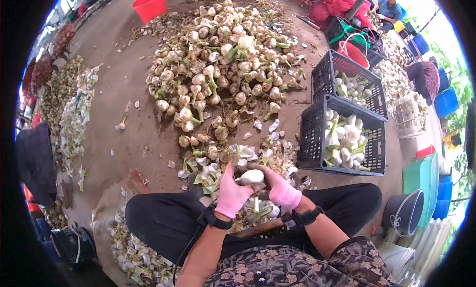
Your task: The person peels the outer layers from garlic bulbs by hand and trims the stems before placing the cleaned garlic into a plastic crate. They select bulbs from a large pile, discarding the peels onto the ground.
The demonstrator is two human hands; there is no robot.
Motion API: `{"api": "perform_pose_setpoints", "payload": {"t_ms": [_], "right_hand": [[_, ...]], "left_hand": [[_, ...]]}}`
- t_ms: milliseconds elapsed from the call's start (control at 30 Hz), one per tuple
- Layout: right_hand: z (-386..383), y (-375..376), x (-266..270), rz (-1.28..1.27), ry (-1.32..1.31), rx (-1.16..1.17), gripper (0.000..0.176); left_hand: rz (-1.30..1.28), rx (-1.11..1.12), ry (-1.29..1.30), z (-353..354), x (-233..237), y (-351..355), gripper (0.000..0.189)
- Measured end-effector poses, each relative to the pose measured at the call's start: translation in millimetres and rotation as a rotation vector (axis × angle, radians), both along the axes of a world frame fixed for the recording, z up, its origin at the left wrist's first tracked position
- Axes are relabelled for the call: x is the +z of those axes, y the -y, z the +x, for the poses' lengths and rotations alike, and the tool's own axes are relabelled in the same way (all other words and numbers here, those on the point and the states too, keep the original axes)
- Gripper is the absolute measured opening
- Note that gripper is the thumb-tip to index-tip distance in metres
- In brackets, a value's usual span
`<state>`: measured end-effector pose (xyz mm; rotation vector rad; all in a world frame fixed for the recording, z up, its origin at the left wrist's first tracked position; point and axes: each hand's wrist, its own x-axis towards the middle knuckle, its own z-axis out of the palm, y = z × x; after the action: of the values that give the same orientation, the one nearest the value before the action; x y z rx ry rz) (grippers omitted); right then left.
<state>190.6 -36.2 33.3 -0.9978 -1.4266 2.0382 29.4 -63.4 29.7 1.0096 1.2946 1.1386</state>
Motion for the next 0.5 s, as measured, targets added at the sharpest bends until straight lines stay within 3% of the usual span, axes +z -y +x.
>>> {"api": "perform_pose_setpoints", "payload": {"t_ms": [33,100,133,167,200,233,267,300,367,433,500], "right_hand": [[8,2,-24,0.122,0.123,-0.097,0.061],[24,-3,-28,-0.058,-0.004,-0.311,0.044],[41,-1,-52,0.042,0.009,-0.447,0.037],[53,-2,-31,-0.430,-0.442,-0.680,0.033],[50,-15,-34,-0.119,-0.269,-0.838,0.029],[69,-22,-21,-0.250,-0.769,-0.993,0.026],[88,-33,-20,-0.247,-0.991,-0.892,0.027],[103,-41,-23,-0.237,-1.008,-1.041,0.031],[110,-58,-39,-0.214,-0.698,-1.132,0.034],[87,-75,-52,-0.186,0.024,-0.979,0.038],[73,-95,-105,-0.045,0.390,-0.763,0.031]], "left_hand": [[0.000,-0.002,0.000,1,-2,0,0.077],[-0.113,0.133,0.631,2,1,0,0.072],[-0.095,0.158,0.697,0,0,3,0.063],[-0.100,0.151,0.698,0,-3,2,0.063],[-0.123,0.174,0.589,0,-8,-1,0.059],[-0.145,0.199,0.478,0,-10,-4,0.056],[-0.218,0.204,0.344,2,-1,-5,0.051],[-0.220,0.202,0.345,3,-5,-7,0.051],[-0.264,0.216,0.289,3,-22,-8,0.048],[-0.218,0.252,0.353,7,-31,-8,0.047],[-0.221,0.251,0.215,4,-34,-9,0.046]]}}
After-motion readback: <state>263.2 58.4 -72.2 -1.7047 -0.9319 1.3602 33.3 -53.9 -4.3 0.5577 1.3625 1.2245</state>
